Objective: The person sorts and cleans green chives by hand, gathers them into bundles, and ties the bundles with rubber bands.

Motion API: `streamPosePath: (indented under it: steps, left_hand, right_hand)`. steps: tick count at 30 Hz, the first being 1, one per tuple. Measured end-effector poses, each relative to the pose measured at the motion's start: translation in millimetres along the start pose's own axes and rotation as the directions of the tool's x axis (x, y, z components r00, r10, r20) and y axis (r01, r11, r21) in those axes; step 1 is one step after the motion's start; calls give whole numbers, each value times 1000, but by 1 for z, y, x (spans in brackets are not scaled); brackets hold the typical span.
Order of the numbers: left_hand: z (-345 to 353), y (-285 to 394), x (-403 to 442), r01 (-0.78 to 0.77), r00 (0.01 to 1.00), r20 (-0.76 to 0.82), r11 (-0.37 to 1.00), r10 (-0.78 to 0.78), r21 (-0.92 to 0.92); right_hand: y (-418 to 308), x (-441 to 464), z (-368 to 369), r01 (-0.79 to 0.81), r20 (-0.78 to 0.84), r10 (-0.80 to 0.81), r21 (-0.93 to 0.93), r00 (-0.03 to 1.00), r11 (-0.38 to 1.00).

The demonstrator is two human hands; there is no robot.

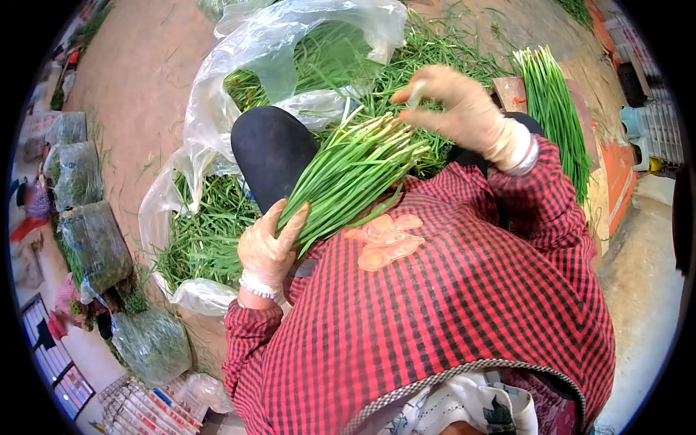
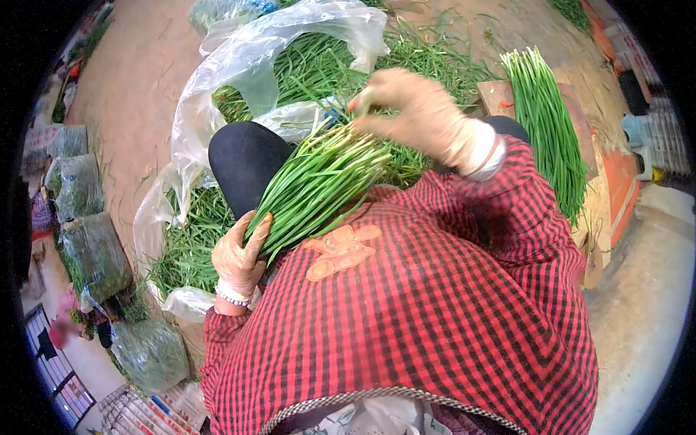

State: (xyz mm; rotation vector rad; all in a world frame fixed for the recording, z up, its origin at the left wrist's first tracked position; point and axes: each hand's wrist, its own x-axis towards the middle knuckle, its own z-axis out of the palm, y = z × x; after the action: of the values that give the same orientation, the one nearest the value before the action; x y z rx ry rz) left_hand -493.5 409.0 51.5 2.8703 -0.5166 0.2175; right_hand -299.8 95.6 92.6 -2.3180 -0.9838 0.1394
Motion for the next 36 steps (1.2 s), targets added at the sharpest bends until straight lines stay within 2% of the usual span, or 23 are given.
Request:
streamPosePath:
  steps: [2,3,5,7,9,11,14,15,16,17,18,19,21,23,24,25,27,29,31,34,36]
  left_hand:
    - [-1,0,3,-14,1000,-7,1000,14,-7]
    - [-1,0,4,-13,1000,-6,1000,13,-7]
    - [1,0,2,-38,999,-20,998,39,54]
    - [2,-3,0,-43,999,-7,997,44,58]
    - [2,-3,0,-52,999,5,997,52,58]
    - [0,-2,3,-101,995,-9,994,101,40]
    - [3,-3,5,-94,995,-13,995,94,40]
    - [3,-3,5,-85,996,1,996,85,26]
    - [6,-4,4,-80,997,-20,996,81,29]
    - [6,-4,4,-82,996,-18,996,83,24]
    - [6,-3,4,-74,997,-11,997,74,38]
    - [6,-3,5,-65,998,-7,996,65,54]
    - [6,-1,6,-58,998,-4,996,59,63]
    - [4,1,7,-35,997,73,994,28,99]
    - [4,1,9,-37,997,74,994,30,100]
    - [4,1,9,-46,997,62,993,39,106]
    - [2,4,8,-53,997,56,992,47,115]
    - [-1,6,6,11,983,184,996,-27,86]
    - [-1,7,6,24,982,184,996,-39,85]
    - [1,7,6,24,984,172,996,-38,84]
    - [1,6,4,21,986,162,996,-35,88]
  right_hand:
    - [-28,9,16,36,169,-24,-70,985,997]
    - [-33,10,30,67,166,-55,-69,985,995]
    - [-33,10,42,41,215,-56,73,975,997]
    - [-30,7,47,79,176,-95,95,980,992]
    - [-31,-2,40,47,304,-87,139,949,989]
    - [-28,-13,33,54,368,-94,118,925,992]
    - [-14,-29,13,66,417,-35,-61,908,996]
    - [-4,-33,5,34,384,27,-150,923,988]
    - [14,-37,-2,2,281,72,-254,957,967]
    - [40,-41,-6,-62,84,86,-253,993,965]
    - [49,-35,-20,-316,70,371,-395,926,863]
    - [52,-31,-30,-376,-2,460,-577,888,725]
    - [54,-32,-19,-275,-185,211,-475,960,836]
    - [30,-24,6,-102,-27,98,-159,995,982]
    - [12,-19,19,-76,19,76,3,997,997]
    - [8,-14,32,-14,71,14,2,997,1000]
    - [11,-12,63,-20,74,36,-204,997,979]
    - [7,-4,78,-104,197,124,-109,972,989]
    - [10,0,100,-145,182,126,93,975,985]
    - [6,0,104,-135,143,110,174,984,975]
    - [6,1,100,-256,202,180,464,963,848]
